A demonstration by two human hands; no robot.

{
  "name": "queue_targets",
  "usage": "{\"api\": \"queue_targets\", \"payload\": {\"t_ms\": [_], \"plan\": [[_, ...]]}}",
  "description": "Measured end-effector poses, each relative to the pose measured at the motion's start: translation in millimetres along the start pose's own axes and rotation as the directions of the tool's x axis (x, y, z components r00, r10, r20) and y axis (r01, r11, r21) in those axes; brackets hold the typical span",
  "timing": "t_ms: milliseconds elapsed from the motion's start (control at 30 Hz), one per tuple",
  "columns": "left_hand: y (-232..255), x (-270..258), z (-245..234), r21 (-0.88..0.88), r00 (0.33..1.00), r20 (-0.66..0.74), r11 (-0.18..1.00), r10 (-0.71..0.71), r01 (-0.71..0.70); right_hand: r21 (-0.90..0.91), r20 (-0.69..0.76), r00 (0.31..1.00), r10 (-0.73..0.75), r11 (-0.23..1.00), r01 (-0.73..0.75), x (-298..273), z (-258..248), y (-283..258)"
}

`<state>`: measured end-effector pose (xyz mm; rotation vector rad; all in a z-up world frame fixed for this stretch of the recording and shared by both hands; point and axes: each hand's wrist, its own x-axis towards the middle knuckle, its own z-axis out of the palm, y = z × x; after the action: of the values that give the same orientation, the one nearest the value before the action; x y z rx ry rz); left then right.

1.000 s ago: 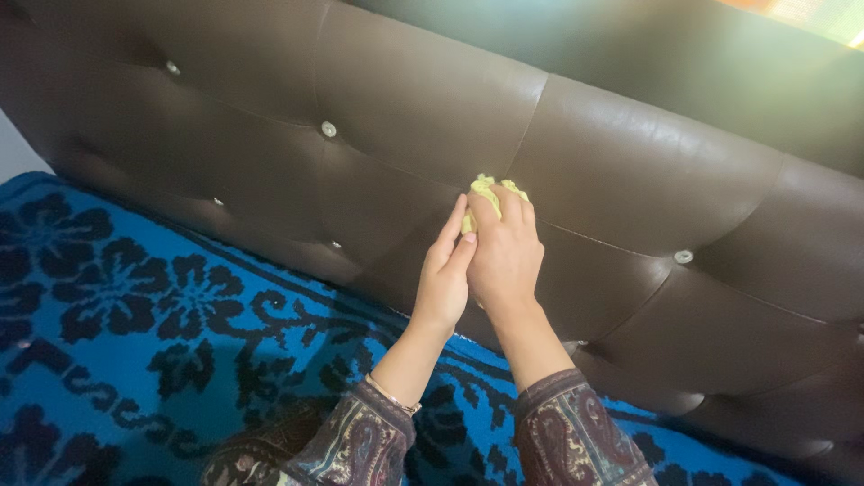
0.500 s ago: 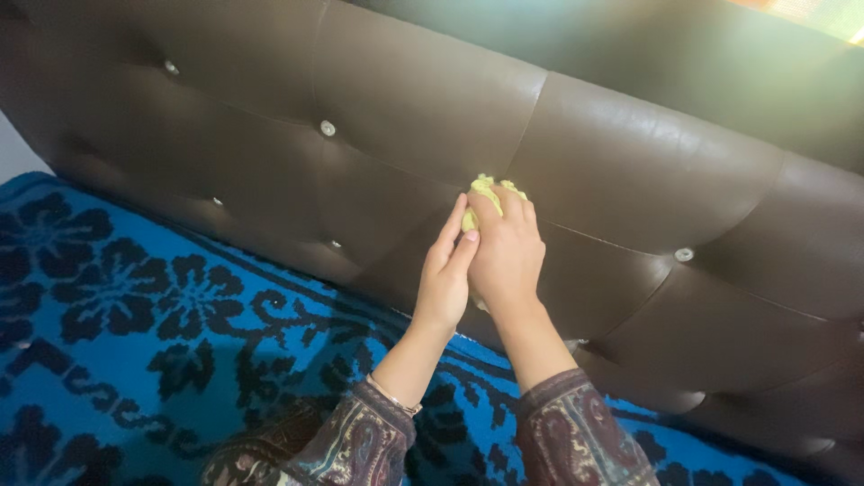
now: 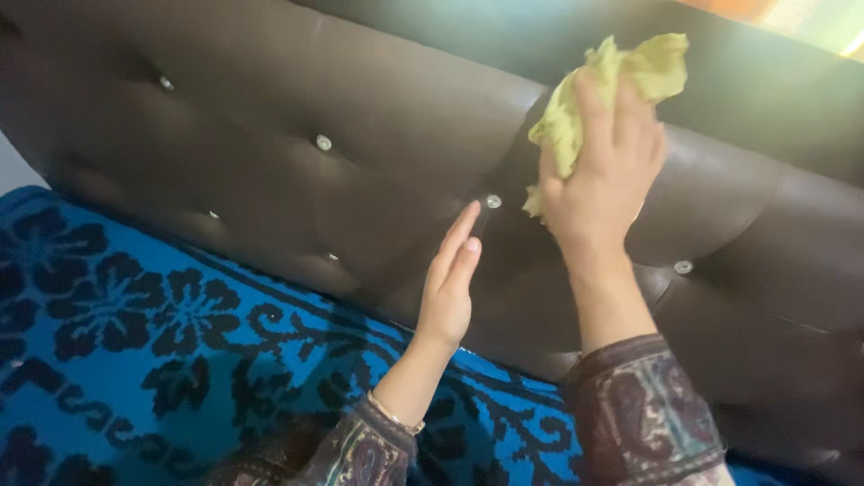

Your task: The person wipes a brown tufted headboard with a yellow cloth, moving from the upper surface down to the side edge. The camera follows the wiping motion along the headboard and briefly shows the adjacent patterned carpet.

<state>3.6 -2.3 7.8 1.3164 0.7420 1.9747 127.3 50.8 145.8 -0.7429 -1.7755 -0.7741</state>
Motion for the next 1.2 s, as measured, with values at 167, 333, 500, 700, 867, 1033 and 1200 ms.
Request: {"api": "queue_targets", "payload": {"t_ms": [167, 333, 500, 700, 867, 1033, 1200], "plan": [[-1, -3, 5, -0.001, 1.0, 0.03, 1.0, 0.005, -0.005, -0.015, 0.018, 0.999, 0.03, 0.999, -0.029, -15, 6, 1], [2, -9, 6, 0.021, 0.998, 0.054, 0.999, -0.028, 0.027, -0.096, 0.121, 0.992, 0.035, 0.995, -0.023, -19, -8, 11], [8, -9, 1, 0.028, 0.998, 0.053, 0.999, -0.046, 0.045, -0.177, 0.108, 0.983, 0.152, 0.975, -0.131, -32, -31, 50], [10, -10, 6, -0.028, 0.997, 0.081, 0.999, -0.02, 0.022, -0.261, -0.006, 0.971, 0.24, 0.937, -0.233, -44, -72, 93], [14, -9, 9, -0.029, 0.996, 0.09, 1.0, 0.012, -0.009, -0.13, -0.046, 0.953, 0.298, 0.945, -0.302, -39, -73, 78], [11, -7, 4, -0.016, 0.997, 0.077, 1.0, -0.005, 0.006, -0.128, 0.006, 0.989, 0.151, 0.981, -0.149, -10, -37, 43], [10, -8, 11, 0.008, 0.996, 0.085, 1.0, -0.016, 0.015, 0.002, 0.063, 0.998, -0.014, 1.0, 0.014, 17, -5, 5]]}}
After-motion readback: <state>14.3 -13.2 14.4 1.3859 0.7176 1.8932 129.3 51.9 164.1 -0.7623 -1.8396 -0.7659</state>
